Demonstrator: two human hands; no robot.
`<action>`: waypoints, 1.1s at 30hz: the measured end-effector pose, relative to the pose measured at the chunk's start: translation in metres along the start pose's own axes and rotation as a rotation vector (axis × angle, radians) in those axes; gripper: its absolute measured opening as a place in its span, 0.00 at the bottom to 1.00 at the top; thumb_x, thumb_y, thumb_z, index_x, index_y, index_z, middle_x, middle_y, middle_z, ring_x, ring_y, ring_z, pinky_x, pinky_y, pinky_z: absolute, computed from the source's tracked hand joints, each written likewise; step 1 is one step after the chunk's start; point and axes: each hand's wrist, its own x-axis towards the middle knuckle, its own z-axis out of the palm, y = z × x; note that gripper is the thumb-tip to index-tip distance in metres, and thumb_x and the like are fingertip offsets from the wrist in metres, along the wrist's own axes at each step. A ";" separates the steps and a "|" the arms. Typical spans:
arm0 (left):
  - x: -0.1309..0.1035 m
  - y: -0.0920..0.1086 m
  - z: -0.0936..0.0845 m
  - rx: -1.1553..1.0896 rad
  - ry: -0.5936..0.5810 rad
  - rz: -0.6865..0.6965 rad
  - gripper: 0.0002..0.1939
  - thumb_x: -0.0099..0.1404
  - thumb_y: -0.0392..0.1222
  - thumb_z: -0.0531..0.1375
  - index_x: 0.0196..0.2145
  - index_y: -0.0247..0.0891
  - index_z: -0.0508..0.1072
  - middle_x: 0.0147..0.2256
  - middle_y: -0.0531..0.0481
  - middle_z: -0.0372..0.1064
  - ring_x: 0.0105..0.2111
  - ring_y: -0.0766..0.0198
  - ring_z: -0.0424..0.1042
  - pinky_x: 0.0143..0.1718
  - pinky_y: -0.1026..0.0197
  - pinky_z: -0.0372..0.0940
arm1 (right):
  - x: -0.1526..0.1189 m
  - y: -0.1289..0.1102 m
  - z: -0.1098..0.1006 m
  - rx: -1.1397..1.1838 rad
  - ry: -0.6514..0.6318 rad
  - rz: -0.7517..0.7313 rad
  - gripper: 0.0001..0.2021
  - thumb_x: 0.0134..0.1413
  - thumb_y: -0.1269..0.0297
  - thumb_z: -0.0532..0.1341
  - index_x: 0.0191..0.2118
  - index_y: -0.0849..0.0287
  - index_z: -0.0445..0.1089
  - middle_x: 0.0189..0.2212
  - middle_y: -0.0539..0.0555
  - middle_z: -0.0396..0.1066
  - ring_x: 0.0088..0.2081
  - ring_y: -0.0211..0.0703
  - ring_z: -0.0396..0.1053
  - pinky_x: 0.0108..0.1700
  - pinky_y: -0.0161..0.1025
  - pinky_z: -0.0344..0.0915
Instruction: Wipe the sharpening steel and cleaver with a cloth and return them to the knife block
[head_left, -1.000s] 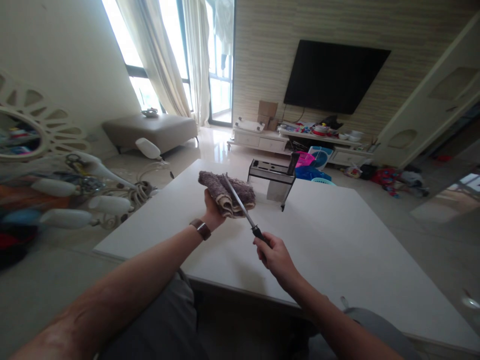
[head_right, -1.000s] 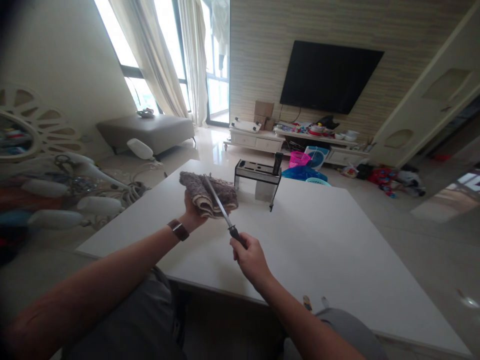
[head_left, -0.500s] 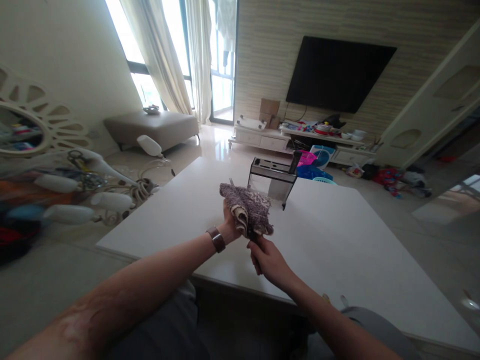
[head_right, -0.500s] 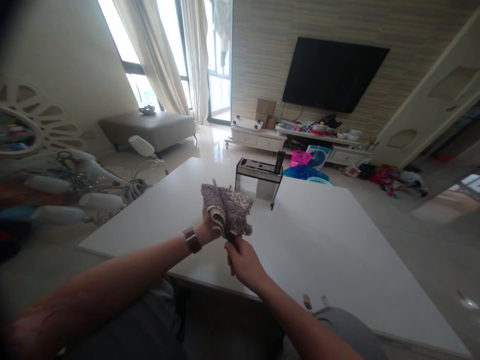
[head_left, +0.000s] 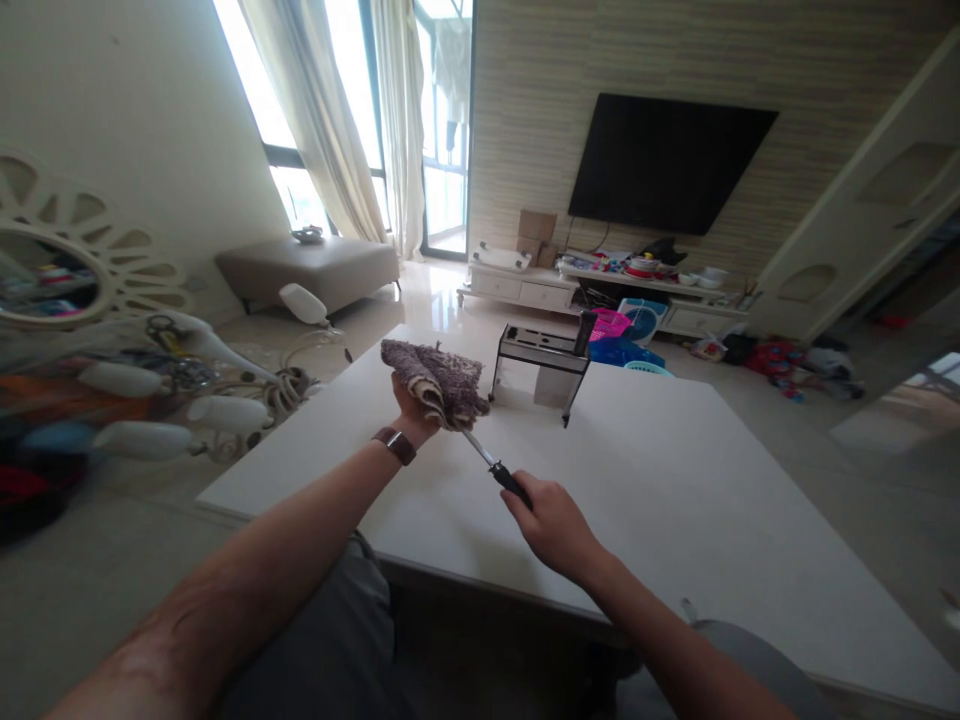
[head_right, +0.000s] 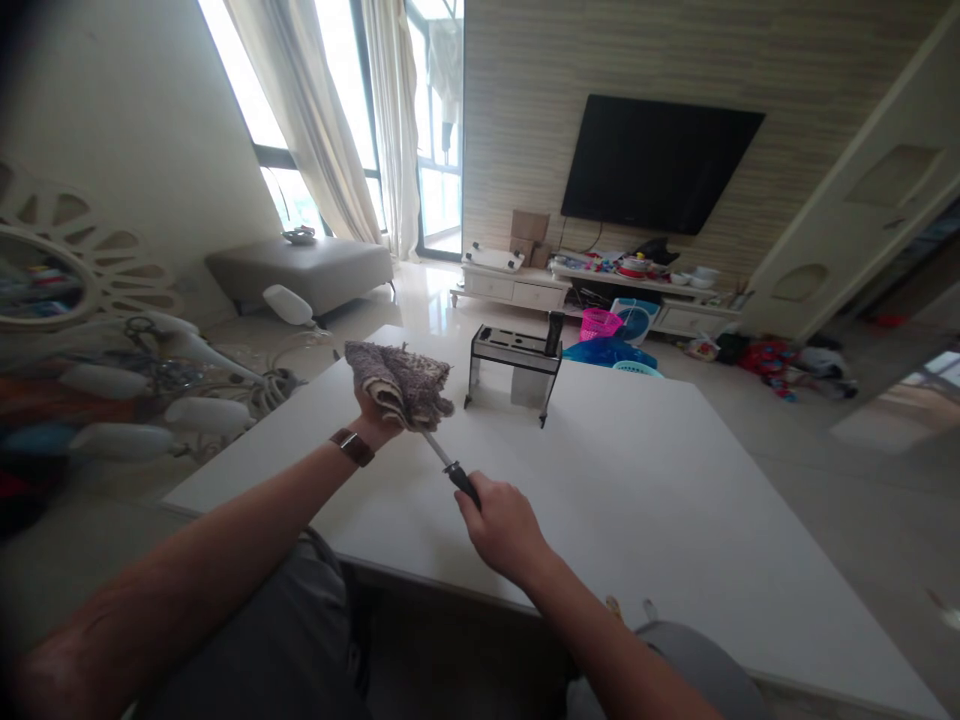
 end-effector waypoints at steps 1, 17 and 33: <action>0.001 0.003 0.001 0.001 0.015 0.015 0.38 0.63 0.72 0.47 0.53 0.40 0.74 0.52 0.39 0.75 0.58 0.37 0.67 0.59 0.30 0.59 | 0.000 0.001 -0.003 -0.036 0.005 0.004 0.09 0.65 0.60 0.56 0.35 0.56 0.67 0.27 0.53 0.71 0.29 0.42 0.65 0.31 0.37 0.48; -0.005 -0.017 0.004 -0.012 0.171 0.039 0.33 0.69 0.62 0.47 0.56 0.35 0.73 0.48 0.41 0.77 0.56 0.46 0.71 0.61 0.40 0.61 | -0.001 0.018 -0.013 0.409 0.226 0.087 0.13 0.64 0.53 0.56 0.33 0.56 0.65 0.20 0.45 0.62 0.21 0.37 0.61 0.25 0.35 0.55; -0.051 -0.089 0.016 0.031 0.229 -0.349 0.36 0.68 0.65 0.45 0.51 0.31 0.75 0.42 0.36 0.79 0.50 0.41 0.75 0.56 0.37 0.66 | 0.005 0.014 0.052 0.543 -0.067 0.198 0.07 0.65 0.60 0.52 0.37 0.56 0.59 0.21 0.44 0.63 0.15 0.35 0.63 0.18 0.33 0.59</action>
